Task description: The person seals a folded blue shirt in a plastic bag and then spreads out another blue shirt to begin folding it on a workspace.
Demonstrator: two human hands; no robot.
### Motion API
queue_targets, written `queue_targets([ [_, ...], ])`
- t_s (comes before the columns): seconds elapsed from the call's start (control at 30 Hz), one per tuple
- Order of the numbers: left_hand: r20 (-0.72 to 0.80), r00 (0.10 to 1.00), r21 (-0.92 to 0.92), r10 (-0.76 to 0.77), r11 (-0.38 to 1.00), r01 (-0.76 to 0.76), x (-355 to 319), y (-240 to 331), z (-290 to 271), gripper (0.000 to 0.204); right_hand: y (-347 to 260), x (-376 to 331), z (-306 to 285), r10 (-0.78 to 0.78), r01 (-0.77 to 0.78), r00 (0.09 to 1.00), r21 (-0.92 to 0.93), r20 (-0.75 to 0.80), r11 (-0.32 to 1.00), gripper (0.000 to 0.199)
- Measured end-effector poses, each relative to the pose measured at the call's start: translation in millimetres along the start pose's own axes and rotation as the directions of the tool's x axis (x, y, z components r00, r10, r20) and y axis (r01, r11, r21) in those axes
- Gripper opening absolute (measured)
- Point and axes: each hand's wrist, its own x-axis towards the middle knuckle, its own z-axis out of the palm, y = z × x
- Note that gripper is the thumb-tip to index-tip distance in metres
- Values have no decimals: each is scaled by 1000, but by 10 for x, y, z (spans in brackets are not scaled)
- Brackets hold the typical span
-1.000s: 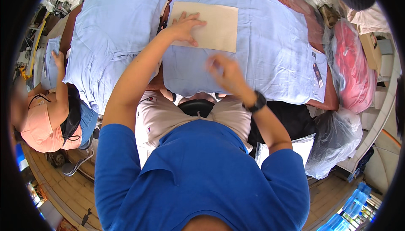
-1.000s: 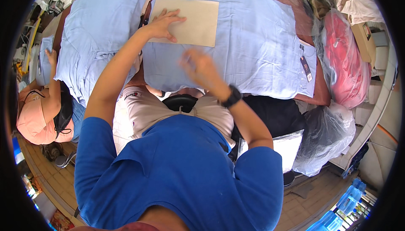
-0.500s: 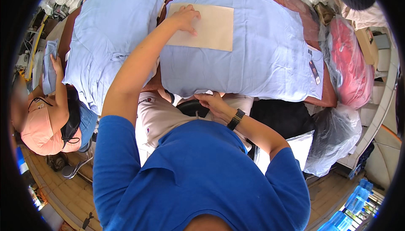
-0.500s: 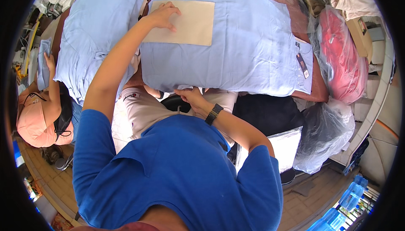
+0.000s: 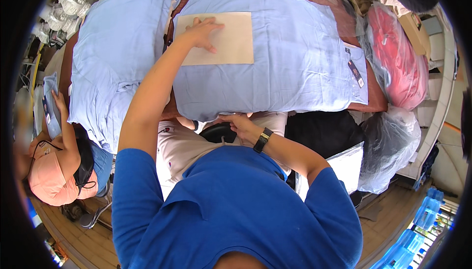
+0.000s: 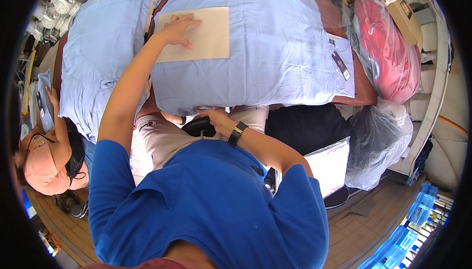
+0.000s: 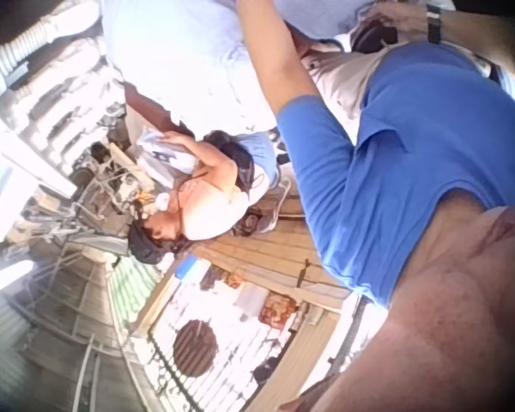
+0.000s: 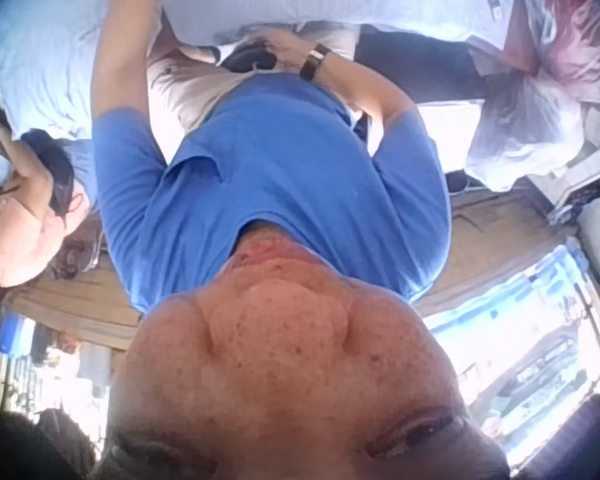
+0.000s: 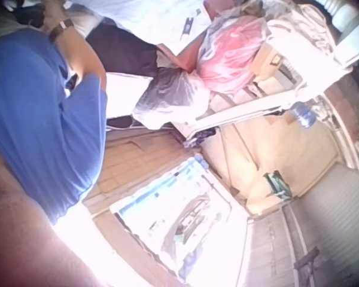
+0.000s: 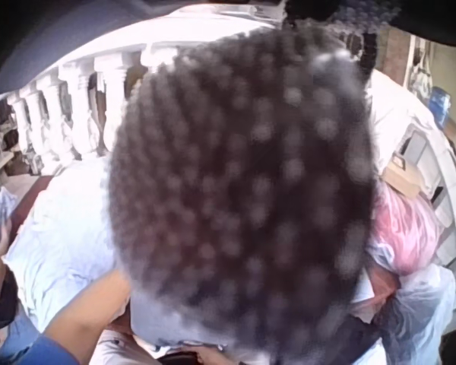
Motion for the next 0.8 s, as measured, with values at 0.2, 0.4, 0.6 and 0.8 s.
queue_targets([
  [0.2,-33,995,-39,92,995,-93,-62,-29,196,87,-95,-315,169,-154,156,980,-2,124,988,39],
  [0.4,-12,994,-106,107,988,-108,12,-101,281,86,-83,-386,107,-162,177,967,-61,196,982,58],
  [0.6,-187,969,-116,164,975,-188,-87,-171,310,70,-65,-793,259,-508,487,852,-553,130,676,82],
  [0.8,-279,951,-160,133,970,-183,-266,-169,218,54,-175,-874,145,-330,488,873,-618,360,617,86],
])
